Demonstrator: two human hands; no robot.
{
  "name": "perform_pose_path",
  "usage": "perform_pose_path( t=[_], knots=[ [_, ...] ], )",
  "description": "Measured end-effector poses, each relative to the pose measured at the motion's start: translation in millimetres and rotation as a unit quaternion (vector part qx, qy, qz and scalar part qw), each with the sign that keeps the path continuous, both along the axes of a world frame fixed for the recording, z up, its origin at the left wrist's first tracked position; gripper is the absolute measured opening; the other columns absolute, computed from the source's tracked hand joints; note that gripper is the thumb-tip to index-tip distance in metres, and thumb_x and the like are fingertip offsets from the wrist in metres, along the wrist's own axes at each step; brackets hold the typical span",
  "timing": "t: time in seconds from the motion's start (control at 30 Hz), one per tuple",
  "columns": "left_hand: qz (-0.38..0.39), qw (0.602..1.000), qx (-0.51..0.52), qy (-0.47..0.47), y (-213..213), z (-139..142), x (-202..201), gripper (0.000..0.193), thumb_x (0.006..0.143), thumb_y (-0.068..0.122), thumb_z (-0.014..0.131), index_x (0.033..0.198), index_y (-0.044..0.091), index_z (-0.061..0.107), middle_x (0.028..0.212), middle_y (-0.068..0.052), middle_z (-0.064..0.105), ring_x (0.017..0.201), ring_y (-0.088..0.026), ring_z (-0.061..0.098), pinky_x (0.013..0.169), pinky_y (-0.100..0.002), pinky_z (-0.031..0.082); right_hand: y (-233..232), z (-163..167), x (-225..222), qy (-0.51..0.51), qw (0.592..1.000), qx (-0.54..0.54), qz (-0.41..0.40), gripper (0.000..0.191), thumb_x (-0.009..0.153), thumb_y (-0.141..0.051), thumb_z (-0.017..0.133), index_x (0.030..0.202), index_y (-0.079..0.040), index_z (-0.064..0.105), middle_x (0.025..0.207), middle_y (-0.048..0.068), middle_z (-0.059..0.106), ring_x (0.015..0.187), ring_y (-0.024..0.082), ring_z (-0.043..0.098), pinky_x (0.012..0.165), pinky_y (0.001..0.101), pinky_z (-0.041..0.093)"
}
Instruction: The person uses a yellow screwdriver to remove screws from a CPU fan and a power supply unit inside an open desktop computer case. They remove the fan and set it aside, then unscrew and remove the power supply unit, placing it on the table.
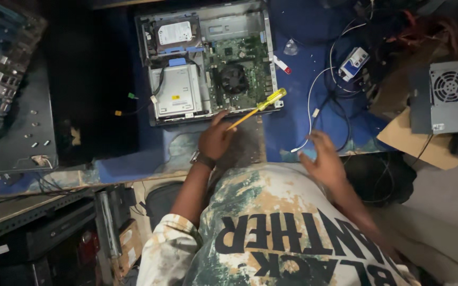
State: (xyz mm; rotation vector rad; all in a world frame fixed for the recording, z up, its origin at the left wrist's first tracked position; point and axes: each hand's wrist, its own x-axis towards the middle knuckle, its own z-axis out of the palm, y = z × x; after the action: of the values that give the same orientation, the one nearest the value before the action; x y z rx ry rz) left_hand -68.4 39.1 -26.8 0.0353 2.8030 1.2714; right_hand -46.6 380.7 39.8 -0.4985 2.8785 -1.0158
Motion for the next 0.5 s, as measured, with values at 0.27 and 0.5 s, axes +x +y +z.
perform_pose_path(
  t=[0.27,0.5],
  knots=[
    [-0.063,0.997,0.010,0.032,4.1,-15.8,-22.6,0.017,0.091,0.031,0.071,0.098,0.017,0.075,0.147,-0.007,0.054,0.088,-0.032,0.073,0.073,-0.045,0.056,-8.6,-2.4,30.9,-0.169,0.985,0.018,0.033,0.043,0.088,-0.020,0.072,0.125,-0.004,0.061,0.133,0.017,0.058,0.117,0.036,0.061,0.098,0.0397,0.049],
    [-0.038,0.999,0.013,0.003,17.4,-16.2,-35.4,0.018,0.085,0.033,0.074,0.095,0.019,0.077,0.141,-0.015,0.055,0.084,-0.034,0.072,0.075,-0.045,0.057,-5.9,-14.7,49.9,-0.153,0.985,0.072,0.033,0.041,0.091,-0.030,0.069,0.125,-0.008,0.062,0.133,0.013,0.060,0.118,0.034,0.062,0.095,0.0394,0.051]
  ],
)
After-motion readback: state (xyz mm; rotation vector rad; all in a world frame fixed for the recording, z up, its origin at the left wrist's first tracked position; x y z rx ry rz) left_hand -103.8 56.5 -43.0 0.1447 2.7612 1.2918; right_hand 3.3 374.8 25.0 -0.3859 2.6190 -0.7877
